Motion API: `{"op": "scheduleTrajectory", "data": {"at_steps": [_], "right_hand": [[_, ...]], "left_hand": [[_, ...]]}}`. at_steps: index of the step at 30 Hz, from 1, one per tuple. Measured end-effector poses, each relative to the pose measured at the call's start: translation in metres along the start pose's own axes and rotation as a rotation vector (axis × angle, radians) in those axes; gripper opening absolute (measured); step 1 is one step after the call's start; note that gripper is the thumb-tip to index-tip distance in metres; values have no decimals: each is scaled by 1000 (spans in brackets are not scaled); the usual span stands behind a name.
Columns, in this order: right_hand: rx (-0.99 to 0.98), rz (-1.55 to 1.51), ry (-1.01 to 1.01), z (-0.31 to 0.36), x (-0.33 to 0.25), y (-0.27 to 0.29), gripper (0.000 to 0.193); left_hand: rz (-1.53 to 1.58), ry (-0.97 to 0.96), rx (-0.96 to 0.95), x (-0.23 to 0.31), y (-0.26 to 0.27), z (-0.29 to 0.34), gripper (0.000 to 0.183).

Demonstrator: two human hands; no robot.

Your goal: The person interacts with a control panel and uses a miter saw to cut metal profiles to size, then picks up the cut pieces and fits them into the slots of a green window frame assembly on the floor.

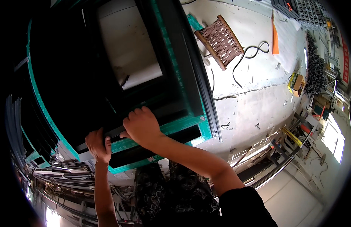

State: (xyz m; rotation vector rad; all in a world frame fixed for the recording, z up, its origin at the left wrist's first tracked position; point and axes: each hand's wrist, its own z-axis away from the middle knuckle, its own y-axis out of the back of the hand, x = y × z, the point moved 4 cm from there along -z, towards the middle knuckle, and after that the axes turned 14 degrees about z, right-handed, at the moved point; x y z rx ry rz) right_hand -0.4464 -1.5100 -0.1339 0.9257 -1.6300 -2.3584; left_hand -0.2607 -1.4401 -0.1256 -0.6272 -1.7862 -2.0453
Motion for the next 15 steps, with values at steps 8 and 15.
{"op": "scheduleTrajectory", "data": {"at_steps": [8, 15], "right_hand": [[-24, -9, 22, 3, 1, 2, 40], [9, 148, 193, 23, 8, 29, 77]], "left_hand": [[56, 50, -70, 1, 7, -3, 58], [-21, -103, -128, 14, 14, 10, 95]]}}
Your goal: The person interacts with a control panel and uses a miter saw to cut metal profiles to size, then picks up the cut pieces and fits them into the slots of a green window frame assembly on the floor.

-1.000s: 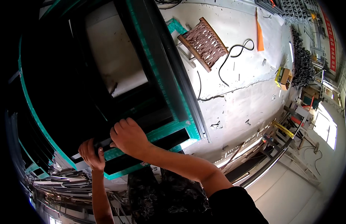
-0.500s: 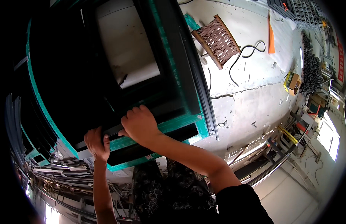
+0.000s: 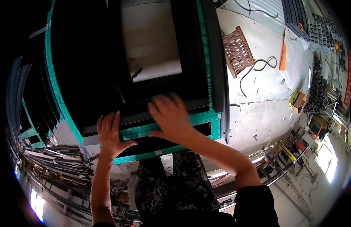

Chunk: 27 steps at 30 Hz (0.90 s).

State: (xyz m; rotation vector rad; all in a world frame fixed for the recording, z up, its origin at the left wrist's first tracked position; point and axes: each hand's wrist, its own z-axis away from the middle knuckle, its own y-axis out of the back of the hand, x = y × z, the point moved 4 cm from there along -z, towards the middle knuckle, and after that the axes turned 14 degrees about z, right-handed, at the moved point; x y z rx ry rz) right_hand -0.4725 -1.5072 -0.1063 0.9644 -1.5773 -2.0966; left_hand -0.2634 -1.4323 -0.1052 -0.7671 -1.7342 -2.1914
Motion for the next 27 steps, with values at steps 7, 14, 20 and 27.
{"op": "scheduleTrajectory", "data": {"at_steps": [7, 14, 20, 27], "right_hand": [[-51, 243, -81, 41, 31, -12, 97], [-48, 169, -56, 43, 28, -20, 92], [-107, 99, -21, 40, 24, -13, 90], [-263, -67, 46, 16, 49, 8, 59]], "left_hand": [[-71, 4, 100, -5, -15, 8, 75], [-51, 18, 92, -9, -19, 15, 81], [-1, 16, 108, -14, -17, 24, 96], [-8, 32, 101, -17, -20, 24, 92]]}}
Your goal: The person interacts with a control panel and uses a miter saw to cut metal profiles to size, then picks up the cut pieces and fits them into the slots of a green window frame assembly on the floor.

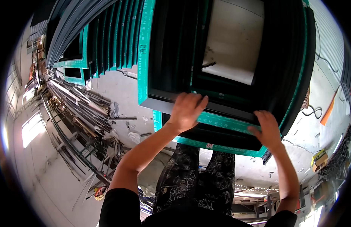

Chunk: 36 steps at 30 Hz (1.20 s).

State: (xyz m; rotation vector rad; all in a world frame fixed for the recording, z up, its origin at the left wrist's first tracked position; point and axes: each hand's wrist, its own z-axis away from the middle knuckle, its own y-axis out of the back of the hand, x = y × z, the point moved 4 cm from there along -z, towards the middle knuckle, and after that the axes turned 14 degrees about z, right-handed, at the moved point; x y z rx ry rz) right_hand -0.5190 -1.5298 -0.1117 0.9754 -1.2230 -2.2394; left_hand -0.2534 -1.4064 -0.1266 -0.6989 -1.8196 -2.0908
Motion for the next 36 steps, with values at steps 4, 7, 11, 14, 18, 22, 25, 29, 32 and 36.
{"op": "scheduleTrajectory", "data": {"at_steps": [4, 7, 11, 14, 18, 22, 25, 29, 32, 36], "right_hand": [[-58, -100, 22, -19, 13, -6, 34], [-75, -15, 84, -20, 6, -5, 40], [-57, 58, 87, -20, 7, -13, 49], [53, 123, 123, -17, 7, -15, 50], [116, 130, 132, -17, 2, -9, 48], [6, 207, 135, -21, 9, -11, 47], [-177, 240, 137, -26, 10, -18, 47], [-110, 295, 119, -27, 7, -16, 49], [100, 359, 106, -17, 5, -21, 44], [215, 298, 71, -16, 2, -22, 41]], "left_hand": [[40, 83, -25, -1, 20, -5, 92], [-26, 153, 11, -22, 27, 6, 85], [-32, 26, 131, -30, 25, 12, 72], [-16, 36, 134, -33, 19, 16, 72], [-28, -3, 183, -34, 18, 20, 70], [49, 20, 145, -31, 18, 12, 71], [101, 27, -58, -25, 32, 6, 86], [363, 198, -236, -46, 39, -6, 71], [276, 139, -287, -48, 42, -26, 58], [466, 246, -530, -57, 41, -36, 51]]}}
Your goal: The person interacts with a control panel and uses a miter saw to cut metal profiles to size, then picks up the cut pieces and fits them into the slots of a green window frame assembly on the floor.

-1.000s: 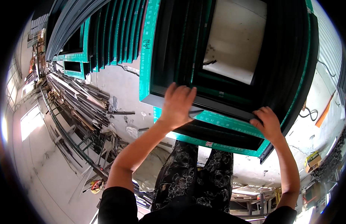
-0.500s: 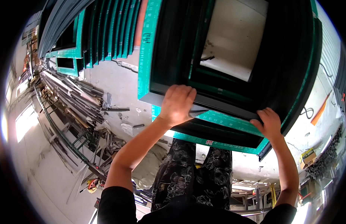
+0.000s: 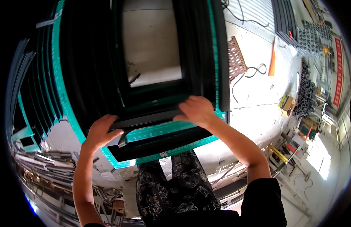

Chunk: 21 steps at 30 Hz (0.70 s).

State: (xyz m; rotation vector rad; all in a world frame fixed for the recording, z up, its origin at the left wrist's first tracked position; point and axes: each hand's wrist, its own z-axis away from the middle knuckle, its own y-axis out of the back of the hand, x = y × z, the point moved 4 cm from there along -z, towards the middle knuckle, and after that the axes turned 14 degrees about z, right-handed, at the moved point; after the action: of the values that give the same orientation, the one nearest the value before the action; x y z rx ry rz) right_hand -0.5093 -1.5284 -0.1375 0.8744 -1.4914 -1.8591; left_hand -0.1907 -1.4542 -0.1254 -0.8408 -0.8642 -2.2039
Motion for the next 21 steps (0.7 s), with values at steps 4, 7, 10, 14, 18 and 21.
{"op": "scheduleTrajectory", "data": {"at_steps": [4, 7, 10, 14, 18, 21], "right_hand": [[344, -15, -42, -2, 6, 21, 45], [-228, -139, -104, -1, 4, 2, 49], [-341, -154, -5, -8, 7, -4, 51], [-407, -108, 165, -18, 8, -14, 53], [-428, -86, 119, -18, 8, -11, 53], [-335, -85, 27, -13, 5, -13, 55]], "left_hand": [[-84, -24, -24, 8, -3, -8, 40], [-209, -67, -12, 6, -12, -5, 38], [-250, -55, -8, 6, -19, -6, 35], [-284, -52, 2, 12, -14, -11, 37], [-340, -92, 48, 12, -14, -12, 38], [-322, -74, 78, 11, -15, -10, 38]]}}
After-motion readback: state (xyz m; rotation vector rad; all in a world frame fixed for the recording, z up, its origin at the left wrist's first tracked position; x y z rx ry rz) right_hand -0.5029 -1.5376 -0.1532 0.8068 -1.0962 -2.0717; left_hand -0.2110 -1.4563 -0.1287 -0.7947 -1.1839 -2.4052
